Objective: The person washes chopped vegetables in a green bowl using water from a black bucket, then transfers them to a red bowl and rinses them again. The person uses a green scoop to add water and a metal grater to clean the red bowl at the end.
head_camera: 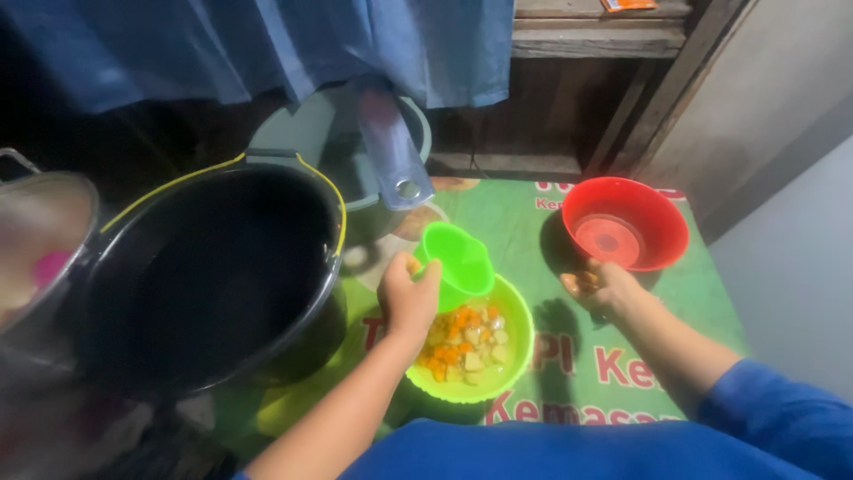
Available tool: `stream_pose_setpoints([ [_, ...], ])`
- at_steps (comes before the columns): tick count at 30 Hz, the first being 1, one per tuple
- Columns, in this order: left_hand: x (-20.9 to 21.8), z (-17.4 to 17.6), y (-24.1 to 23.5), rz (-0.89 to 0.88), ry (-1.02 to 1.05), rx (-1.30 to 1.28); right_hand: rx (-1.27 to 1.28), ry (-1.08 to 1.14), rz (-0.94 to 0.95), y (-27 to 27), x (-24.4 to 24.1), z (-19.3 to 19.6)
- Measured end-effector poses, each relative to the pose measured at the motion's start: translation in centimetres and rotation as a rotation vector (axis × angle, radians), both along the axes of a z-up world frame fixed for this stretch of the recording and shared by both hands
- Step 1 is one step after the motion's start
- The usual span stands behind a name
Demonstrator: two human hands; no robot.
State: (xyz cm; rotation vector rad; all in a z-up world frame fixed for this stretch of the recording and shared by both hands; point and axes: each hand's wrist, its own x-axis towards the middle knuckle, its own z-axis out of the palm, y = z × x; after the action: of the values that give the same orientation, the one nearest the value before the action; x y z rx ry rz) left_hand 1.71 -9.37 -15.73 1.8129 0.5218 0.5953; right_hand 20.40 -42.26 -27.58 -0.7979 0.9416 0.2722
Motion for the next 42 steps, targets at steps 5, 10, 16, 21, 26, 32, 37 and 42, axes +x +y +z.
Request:
stream_pose_setpoints([
  [5, 0.5, -0.1, 0.4, 0.010, -0.040, 0.041, 0.135, 0.048, -0.125, -3.3, 4.6, -2.1],
  [10, 0.7, -0.2, 1.1, 0.031, -0.015, 0.056, 0.091, 0.057, -0.122, -3.9, 6.5, -3.0],
  [16, 0.8, 0.4, 1.9, 0.014, -0.021, 0.020, -0.035, -0.087, 0.055, -1.8, 3.1, 0.2],
  [21, 1.2, 0.9, 1.9, 0.021, -0.034, 0.006, -0.198, -0.232, 0.187, -3.6, -4.0, 3.1],
  [26, 0.6, 1.0, 1.4, -0.004, -0.056, -0.063, -0.615, -0.191, 0.349, -7.2, -14.0, 2.6],
  [32, -0.6, 0.7, 0.6, -0.010, -0.061, -0.047, -0.895, -0.062, 0.394, -8.6, -22.9, 1.2],
  [37, -2.0, 0.4, 0.3, -0.010, -0.046, -0.025, -0.630, 0.079, 0.189, -9.7, -25.8, -0.9],
  [42, -3.3, 0.4, 0.2, 0.042, 0.043, 0.027, -1.450, 0.015, 1.004, -11.6, -26.0, -3.6],
])
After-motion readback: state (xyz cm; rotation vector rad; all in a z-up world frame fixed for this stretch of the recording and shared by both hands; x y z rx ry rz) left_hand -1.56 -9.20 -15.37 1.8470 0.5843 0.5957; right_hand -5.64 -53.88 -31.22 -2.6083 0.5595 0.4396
